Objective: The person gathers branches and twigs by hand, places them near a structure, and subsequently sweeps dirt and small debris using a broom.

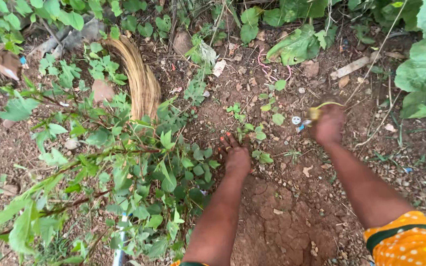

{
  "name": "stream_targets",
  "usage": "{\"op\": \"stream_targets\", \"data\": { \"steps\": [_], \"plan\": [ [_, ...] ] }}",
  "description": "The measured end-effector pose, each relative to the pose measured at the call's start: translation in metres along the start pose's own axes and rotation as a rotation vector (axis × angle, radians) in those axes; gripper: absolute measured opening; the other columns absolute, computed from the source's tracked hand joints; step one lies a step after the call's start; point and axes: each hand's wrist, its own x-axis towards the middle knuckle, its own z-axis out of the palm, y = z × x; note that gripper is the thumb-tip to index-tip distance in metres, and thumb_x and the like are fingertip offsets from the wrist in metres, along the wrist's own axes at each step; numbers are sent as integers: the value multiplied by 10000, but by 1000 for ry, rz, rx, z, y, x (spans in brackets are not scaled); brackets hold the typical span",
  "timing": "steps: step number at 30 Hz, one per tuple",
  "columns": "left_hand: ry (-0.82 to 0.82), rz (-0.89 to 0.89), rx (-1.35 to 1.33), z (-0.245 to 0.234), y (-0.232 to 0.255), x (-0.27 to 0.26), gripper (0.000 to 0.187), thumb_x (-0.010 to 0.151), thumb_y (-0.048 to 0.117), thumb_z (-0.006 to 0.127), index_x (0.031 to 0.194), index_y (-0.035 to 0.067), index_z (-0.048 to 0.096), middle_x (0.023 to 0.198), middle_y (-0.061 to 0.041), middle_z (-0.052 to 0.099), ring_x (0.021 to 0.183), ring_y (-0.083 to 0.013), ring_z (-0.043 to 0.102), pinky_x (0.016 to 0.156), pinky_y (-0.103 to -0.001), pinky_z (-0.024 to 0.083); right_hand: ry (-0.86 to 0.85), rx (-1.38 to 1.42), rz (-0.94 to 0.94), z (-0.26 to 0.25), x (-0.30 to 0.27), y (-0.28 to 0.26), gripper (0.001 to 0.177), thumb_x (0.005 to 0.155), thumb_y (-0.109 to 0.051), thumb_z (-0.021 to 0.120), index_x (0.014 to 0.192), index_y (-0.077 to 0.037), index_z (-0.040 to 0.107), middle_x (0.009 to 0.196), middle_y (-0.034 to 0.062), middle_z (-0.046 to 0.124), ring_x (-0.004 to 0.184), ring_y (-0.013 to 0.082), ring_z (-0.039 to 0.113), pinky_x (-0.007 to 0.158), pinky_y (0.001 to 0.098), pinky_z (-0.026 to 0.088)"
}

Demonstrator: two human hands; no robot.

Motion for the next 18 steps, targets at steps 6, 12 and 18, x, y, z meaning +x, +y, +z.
{"op": "stream_targets", "data": {
  "steps": [6,12,18],
  "plan": [
    [-35,-5,66,-7,1,0,557,1102,183,302,1615,382,212,1673,-310,-28,1519,-585,0,1216,-690,73,74,298,-387,-7,18,-104,366,884,87,503,1220,76,647,1364,236,576,1205,334,610,1013,429,572],
    [-149,-20,165,-35,12,-9,647,1058,13,410,1620,287,246,1675,-340,-64,1511,-607,-2,1214,-685,49,-273,73,-400,-39,85,-117,113,834,-68,675,852,20,744,1386,287,472,1201,450,538,1015,466,505],
    [-138,-30,114,-53,19,-18,918,920,-206,495,1626,295,189,1625,-316,-63,1473,-587,-1,1198,-677,34,-718,515,-283,-66,47,-158,682,870,111,422,1442,-234,560,1480,143,513,1131,315,665,1056,447,560]
  ]
}}
